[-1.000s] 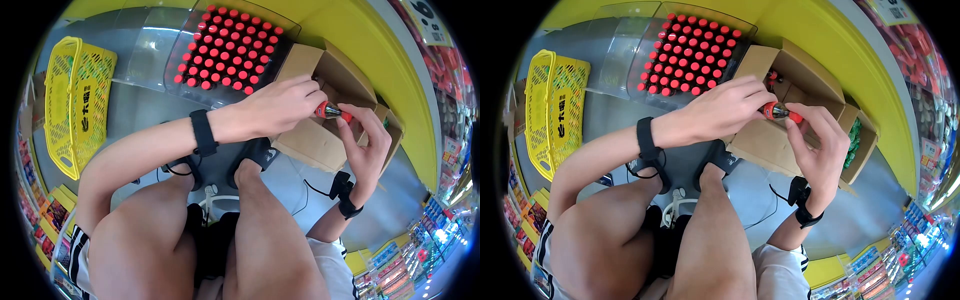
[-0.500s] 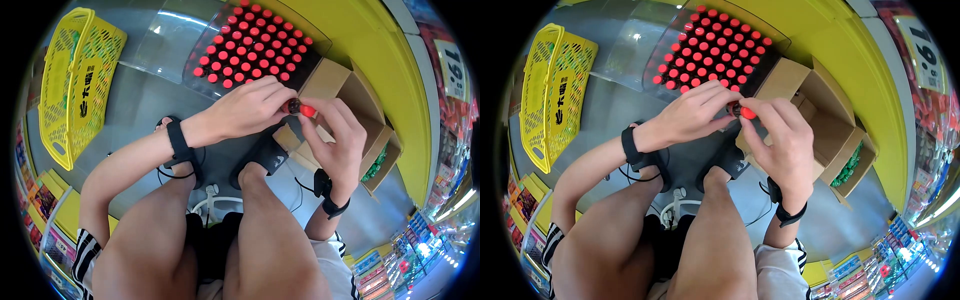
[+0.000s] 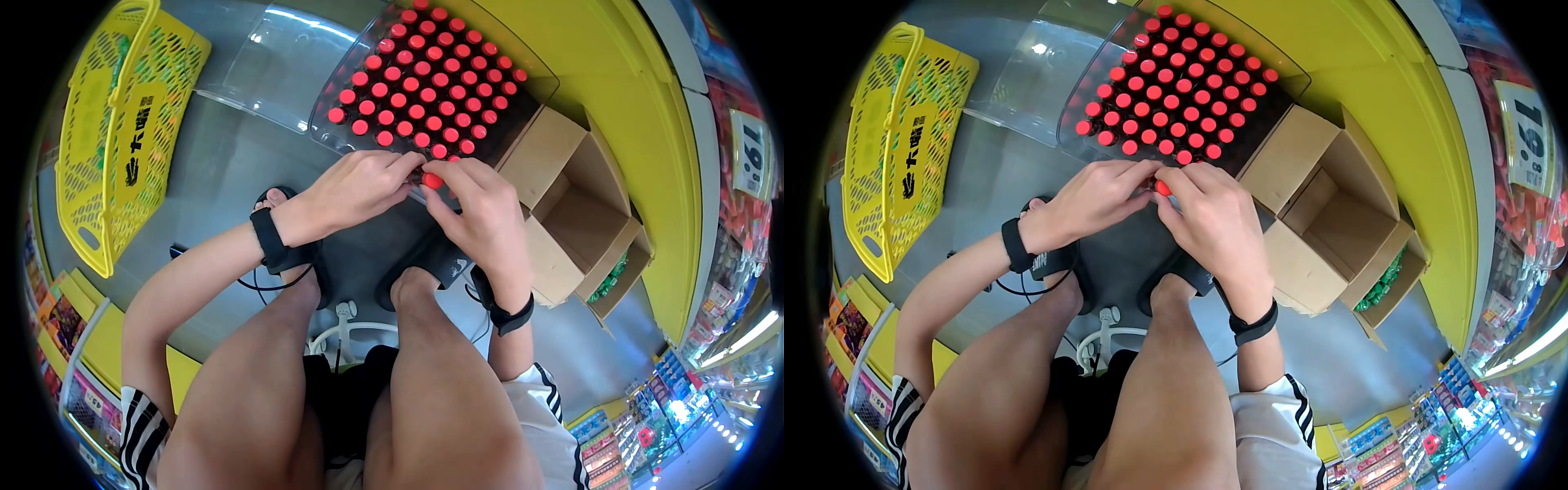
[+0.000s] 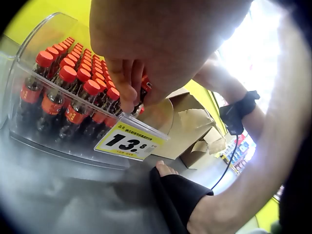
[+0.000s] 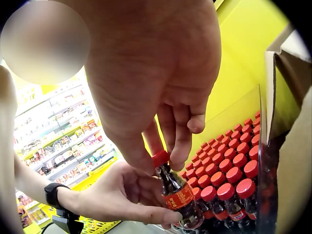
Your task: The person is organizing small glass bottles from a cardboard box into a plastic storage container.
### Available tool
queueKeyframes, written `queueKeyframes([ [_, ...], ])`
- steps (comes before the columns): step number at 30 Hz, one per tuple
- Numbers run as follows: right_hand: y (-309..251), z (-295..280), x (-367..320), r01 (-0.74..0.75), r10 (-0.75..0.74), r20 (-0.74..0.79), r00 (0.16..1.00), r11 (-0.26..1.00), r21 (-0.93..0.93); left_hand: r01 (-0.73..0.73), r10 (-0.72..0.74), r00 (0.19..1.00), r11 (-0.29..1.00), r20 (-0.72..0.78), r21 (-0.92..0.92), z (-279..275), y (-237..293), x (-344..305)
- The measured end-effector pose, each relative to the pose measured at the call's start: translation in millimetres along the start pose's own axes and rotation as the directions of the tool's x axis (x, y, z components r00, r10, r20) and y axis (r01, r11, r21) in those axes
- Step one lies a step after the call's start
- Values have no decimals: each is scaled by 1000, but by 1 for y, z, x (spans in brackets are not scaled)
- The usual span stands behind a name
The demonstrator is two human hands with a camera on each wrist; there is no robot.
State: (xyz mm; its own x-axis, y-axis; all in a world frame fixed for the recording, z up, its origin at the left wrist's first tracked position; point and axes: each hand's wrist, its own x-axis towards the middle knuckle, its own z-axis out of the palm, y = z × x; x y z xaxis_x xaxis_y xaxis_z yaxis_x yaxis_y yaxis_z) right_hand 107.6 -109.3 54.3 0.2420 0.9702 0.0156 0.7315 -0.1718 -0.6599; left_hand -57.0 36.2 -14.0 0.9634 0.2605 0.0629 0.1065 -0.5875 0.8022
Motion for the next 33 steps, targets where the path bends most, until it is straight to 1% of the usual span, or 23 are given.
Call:
queueKeyframes([
  [3, 3, 9, 0, 7, -7, 5, 1000, 999, -48, 32, -32, 999, 999, 28, -12, 1, -2, 4],
  [5, 3, 14, 2, 27, -29, -35, 999, 998, -65, 108, -113, 989, 992, 92, 65, 1, -3, 6],
  [8, 6, 19, 3, 8, -10, -24, 1000, 997, -76, 147, -158, 979, 985, 129, 94, 4, -5, 6],
  [9, 7, 21, 3, 6, -8, -23, 1000, 997, -77, 147, -158, 979, 985, 130, 93, 6, -6, 5],
  [11, 10, 25, 3, -1, 0, -17, 1000, 997, -77, 114, -118, 992, 991, 48, 73, 10, -6, 2],
  [15, 17, 34, 2, -13, 11, -25, 1000, 997, -80, 145, -150, 987, 985, 57, 94, 8, 0, 0],
  [17, 19, 39, 2, -30, 28, -21, 999, 995, -98, 225, -247, 960, 961, 133, 162, 9, 0, -1],
  [18, 20, 40, 3, -29, 27, -21, 999, 995, -97, 226, -248, 960, 961, 133, 162, 11, -1, -1],
  [20, 23, 44, 4, -52, 50, -18, 999, 995, -86, 159, -179, 980, 966, 84, 205, 15, -4, -2],
  [26, 31, 55, 6, -64, 62, -26, 998, 991, -115, 173, -201, 975, 955, 98, 240, 21, -6, 0],
  [33, 32, 59, 5, -92, 90, -22, 996, 989, -116, 201, -232, 966, 952, 117, 232, 22, -7, 4],
])
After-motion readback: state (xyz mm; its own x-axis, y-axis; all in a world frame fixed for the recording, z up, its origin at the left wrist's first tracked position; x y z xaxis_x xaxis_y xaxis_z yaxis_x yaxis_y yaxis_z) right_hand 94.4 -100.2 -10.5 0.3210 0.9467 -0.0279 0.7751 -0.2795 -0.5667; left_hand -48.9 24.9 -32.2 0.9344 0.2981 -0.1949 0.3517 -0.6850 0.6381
